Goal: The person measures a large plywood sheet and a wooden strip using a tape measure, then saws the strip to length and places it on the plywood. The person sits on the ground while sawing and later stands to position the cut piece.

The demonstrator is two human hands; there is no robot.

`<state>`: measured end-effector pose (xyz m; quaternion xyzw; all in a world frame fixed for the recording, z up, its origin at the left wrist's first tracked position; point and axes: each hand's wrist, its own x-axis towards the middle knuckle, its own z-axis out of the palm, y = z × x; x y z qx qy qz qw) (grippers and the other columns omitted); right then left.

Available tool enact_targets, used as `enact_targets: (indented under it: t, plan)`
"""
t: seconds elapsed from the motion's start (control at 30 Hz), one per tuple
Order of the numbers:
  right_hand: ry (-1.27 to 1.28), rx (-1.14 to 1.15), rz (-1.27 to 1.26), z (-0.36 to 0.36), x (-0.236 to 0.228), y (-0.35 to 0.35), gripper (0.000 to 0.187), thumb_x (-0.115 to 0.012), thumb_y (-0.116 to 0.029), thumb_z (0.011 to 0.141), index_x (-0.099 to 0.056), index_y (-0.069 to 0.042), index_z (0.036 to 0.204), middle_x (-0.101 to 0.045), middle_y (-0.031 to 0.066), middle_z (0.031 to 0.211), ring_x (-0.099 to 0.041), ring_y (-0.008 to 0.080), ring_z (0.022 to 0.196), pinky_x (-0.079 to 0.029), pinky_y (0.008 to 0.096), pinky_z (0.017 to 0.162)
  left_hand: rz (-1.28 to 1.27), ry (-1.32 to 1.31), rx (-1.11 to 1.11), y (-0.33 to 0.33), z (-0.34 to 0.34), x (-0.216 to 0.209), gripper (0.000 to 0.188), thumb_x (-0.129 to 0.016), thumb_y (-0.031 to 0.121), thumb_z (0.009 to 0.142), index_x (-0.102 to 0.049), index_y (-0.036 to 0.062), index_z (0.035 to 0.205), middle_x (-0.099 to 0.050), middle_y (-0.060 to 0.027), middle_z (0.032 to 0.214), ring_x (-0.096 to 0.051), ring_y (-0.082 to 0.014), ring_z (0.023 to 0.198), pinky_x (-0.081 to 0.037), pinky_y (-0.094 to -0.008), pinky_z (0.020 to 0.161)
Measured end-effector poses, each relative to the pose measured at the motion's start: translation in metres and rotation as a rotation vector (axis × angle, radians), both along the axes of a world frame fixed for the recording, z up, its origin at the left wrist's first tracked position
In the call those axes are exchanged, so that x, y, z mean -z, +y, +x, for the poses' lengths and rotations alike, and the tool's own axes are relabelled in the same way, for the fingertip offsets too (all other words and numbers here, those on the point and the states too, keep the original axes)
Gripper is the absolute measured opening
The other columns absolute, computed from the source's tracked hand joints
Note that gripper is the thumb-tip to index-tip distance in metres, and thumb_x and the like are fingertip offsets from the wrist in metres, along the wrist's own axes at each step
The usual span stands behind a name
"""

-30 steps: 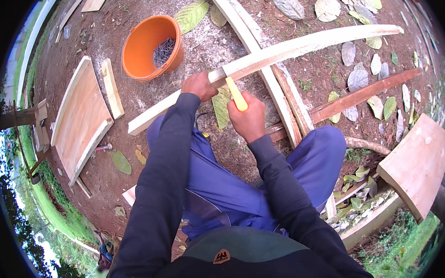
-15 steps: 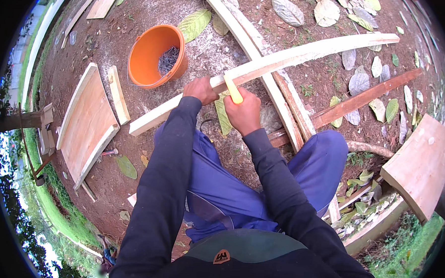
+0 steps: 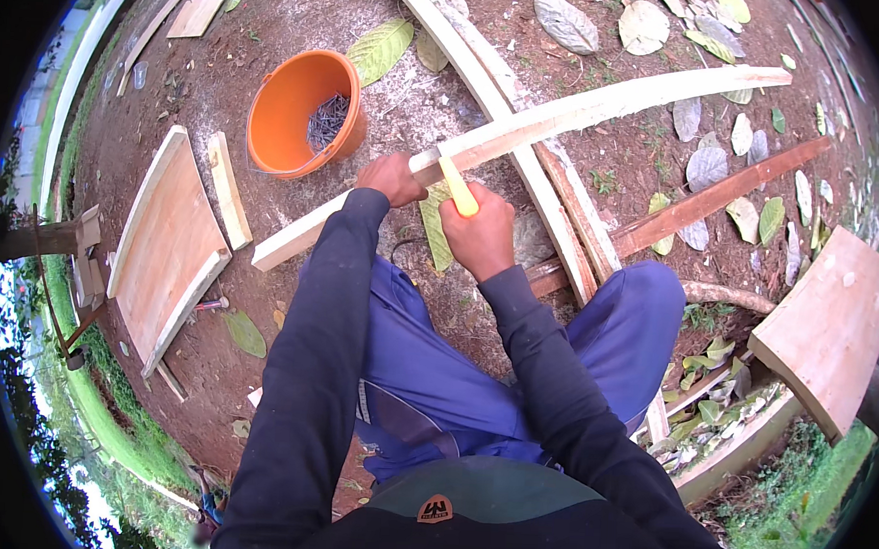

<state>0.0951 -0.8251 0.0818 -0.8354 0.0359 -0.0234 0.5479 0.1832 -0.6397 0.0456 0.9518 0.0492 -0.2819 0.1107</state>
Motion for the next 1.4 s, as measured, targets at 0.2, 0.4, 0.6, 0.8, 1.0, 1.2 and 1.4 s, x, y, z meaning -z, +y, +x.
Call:
enact_targets:
  t: [0.2,0.4,0.6,0.8,1.0,1.2,1.4]
  plan:
    - [0.24,-0.009,0.084,-0.114,-0.053,-0.055,0.017,-0.072,-0.01,0.086,-0.06,0.001,0.079,-0.063,0.0211,0.064,-0.071,0.0346,0.06,-0.053,0.0422,0.058,-0.055,0.079,-0.017,0.014,0.007,0.002,0.058,-0.082,0.035,0.068,-0.075,0.001,0.114,-0.074,-0.0259,0.113,-0.072,-0.0416,0.107,-0.056,-0.0472,0.097]
    - [0.16,-0.027,0.003,-0.06,-0.022,-0.03,0.015,-0.069,-0.009,0.085,-0.061,0.002,0.078,-0.06,0.0196,0.064,-0.064,0.0283,0.055,-0.049,0.0395,0.056,-0.071,0.087,-0.031,0.008,0.005,0.003,0.063,-0.083,0.037,0.068,-0.073,-0.001,0.118,-0.074,-0.0258,0.115,-0.071,-0.0405,0.11,-0.055,-0.0474,0.098]
    - [0.138,-0.041,-0.005,-0.047,-0.024,-0.016,0.02,-0.071,-0.013,0.085,-0.059,0.002,0.076,-0.063,0.0235,0.068,-0.067,0.0382,0.06,-0.051,0.0431,0.059,-0.112,0.05,-0.044,0.016,0.0,0.008,0.063,-0.083,0.038,0.066,-0.073,-0.0018,0.115,-0.074,-0.0261,0.114,-0.072,-0.0404,0.108,-0.056,-0.0467,0.096]
    - [0.251,-0.012,0.078,-0.137,-0.058,-0.07,0.017,-0.072,-0.007,0.085,-0.058,-0.001,0.077,-0.061,0.0193,0.062,-0.069,0.0322,0.056,-0.051,0.0406,0.054,-0.131,0.046,-0.003,0.011,0.008,0.018,0.057,-0.083,0.033,0.066,-0.074,0.0,0.112,-0.074,-0.0277,0.108,-0.072,-0.0429,0.101,-0.056,-0.0476,0.089]
    - [0.046,-0.001,-0.028,-0.005,-0.002,0.01,0.022,-0.07,-0.015,0.086,-0.058,0.002,0.077,-0.061,0.0242,0.066,-0.065,0.0397,0.058,-0.05,0.0439,0.057,-0.227,0.128,0.009,0.031,0.018,0.035,0.056,-0.083,0.034,0.064,-0.077,0.003,0.11,-0.075,-0.0261,0.107,-0.073,-0.0398,0.103,-0.056,-0.0438,0.093]
    - [0.219,-0.045,0.056,-0.141,-0.064,-0.073,0.018,-0.073,-0.008,0.086,-0.059,0.0,0.077,-0.061,0.0183,0.06,-0.07,0.031,0.058,-0.052,0.0405,0.055,-0.179,0.124,0.041,0.037,0.028,0.039,0.055,-0.082,0.033,0.063,-0.077,-0.0005,0.106,-0.074,-0.0266,0.101,-0.073,-0.0398,0.096,-0.057,-0.0447,0.087]
    - [0.149,-0.034,0.026,-0.014,-0.011,-0.004,0.02,-0.07,-0.015,0.086,-0.06,0.001,0.079,-0.066,0.0257,0.072,-0.068,0.046,0.072,-0.053,0.0486,0.065,-0.202,0.036,0.045,0.034,0.026,0.044,0.051,-0.082,0.029,0.063,-0.076,-0.004,0.101,-0.073,-0.0272,0.09,-0.073,-0.039,0.082,-0.057,-0.0439,0.079]
